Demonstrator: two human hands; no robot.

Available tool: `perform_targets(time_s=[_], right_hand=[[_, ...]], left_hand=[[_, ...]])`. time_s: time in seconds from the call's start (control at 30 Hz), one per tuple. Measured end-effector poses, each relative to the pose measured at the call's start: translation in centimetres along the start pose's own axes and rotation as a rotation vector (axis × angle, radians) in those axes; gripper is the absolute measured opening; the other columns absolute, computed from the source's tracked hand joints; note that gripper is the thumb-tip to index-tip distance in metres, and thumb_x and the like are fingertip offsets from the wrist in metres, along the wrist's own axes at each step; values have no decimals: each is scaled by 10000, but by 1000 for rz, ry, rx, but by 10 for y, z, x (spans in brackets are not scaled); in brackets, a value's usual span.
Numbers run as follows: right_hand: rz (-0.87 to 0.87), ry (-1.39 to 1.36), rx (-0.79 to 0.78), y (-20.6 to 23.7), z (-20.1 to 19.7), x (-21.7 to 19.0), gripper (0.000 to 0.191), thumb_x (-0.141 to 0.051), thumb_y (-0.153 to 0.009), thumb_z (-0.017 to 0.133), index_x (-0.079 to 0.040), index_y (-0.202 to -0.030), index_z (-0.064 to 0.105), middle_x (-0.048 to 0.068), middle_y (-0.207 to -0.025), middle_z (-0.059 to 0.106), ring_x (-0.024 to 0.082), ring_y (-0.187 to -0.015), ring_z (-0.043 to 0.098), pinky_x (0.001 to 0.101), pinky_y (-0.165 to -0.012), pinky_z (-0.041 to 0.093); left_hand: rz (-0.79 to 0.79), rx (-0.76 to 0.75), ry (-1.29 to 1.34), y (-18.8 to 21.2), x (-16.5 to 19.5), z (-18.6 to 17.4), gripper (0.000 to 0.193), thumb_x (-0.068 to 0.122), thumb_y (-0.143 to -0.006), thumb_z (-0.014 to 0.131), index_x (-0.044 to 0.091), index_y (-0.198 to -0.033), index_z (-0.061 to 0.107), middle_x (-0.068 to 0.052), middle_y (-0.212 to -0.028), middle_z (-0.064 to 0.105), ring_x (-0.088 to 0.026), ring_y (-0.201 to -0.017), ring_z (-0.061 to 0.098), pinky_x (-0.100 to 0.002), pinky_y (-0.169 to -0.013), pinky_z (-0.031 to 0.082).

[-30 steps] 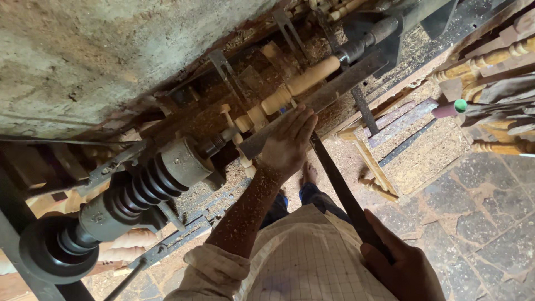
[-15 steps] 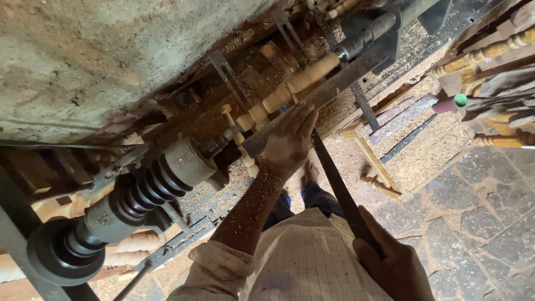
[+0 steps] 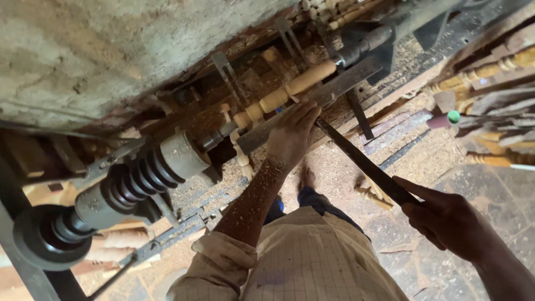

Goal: The person shapes a cylindrical wooden blank mounted on a lathe using a chisel. They hold the chisel with both hands and guide it along the rotating wood to carve decorative grooves and contours.

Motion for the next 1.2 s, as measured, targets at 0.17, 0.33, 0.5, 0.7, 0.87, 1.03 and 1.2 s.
perform_targets(time_s=[0.17, 0.33, 0.5, 0.7, 0.87, 1.03, 1.2], right_hand=[[46, 196, -3, -13, -16, 2, 585, -211, -962, 669, -244, -1534, 551, 55, -473, 490, 154, -356, 390, 353, -360, 369], [-97, 235, -123, -33, -25, -2, 600, -230, -995, 681, -215, -1576, 531, 49, -496, 572, 132, -357, 438, 327, -339, 421], [-62, 289, -58, -23, -23, 0, 641, -262, -956, 714, -295, -1574, 546, 41, -512, 580, 118, -394, 479, 308, -393, 460], [-20, 145, -103, -21, -13, -19, 620, -226, -918, 703, -291, -1516, 551, 43, -521, 520, 140, -409, 430, 334, -393, 389], [-38, 133, -126, -21, -41, -12, 615, -206, -916, 711, -278, -1508, 562, 16, -541, 476, 125, -429, 407, 328, -391, 378], [-45, 221, -136, -49, -60, -6, 672, -198, -920, 712, -272, -1560, 525, 50, -498, 484, 153, -380, 395, 353, -372, 366], [-106, 231, -200, -71, -62, -17, 664, -190, -922, 696, -230, -1562, 519, 51, -468, 457, 150, -346, 371, 350, -347, 352]], left_hand=[[-55, 70, -1, 2, -3, -6, 255, 195, -995, 749, 113, -1235, 736, -84, -1287, 742, -220, -1242, 706, -353, -1056, 604], [-67, 93, -38, 0, -2, -10, 239, 196, -1032, 767, 118, -1255, 733, -85, -1335, 719, -209, -1271, 699, -334, -1080, 624], [-41, 32, -75, 1, 1, -12, 354, 289, -918, 800, 102, -1214, 746, -88, -1320, 718, -228, -1250, 690, -391, -1060, 593], [-71, 45, -83, -3, 3, -23, 300, 275, -967, 793, 111, -1213, 740, -68, -1312, 737, -203, -1223, 703, -353, -1036, 607], [-83, 22, -66, -11, 23, -15, 365, 309, -893, 806, 103, -1189, 750, -74, -1271, 743, -231, -1173, 704, -390, -1025, 577], [-81, 101, -100, -10, 23, -4, 369, 308, -904, 820, 124, -1215, 744, -61, -1301, 742, -223, -1273, 691, -384, -1109, 565], [-147, 135, -147, 0, 6, -1, 367, 351, -901, 832, 121, -1177, 751, -84, -1272, 753, -221, -1242, 700, -401, -1086, 560]])
Point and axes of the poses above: each hand's wrist, its own y-axis away from the middle knuckle, its own z-axis out of the palm, x = y × z, the point moved 9 cm from there along -y, towards the middle knuckle
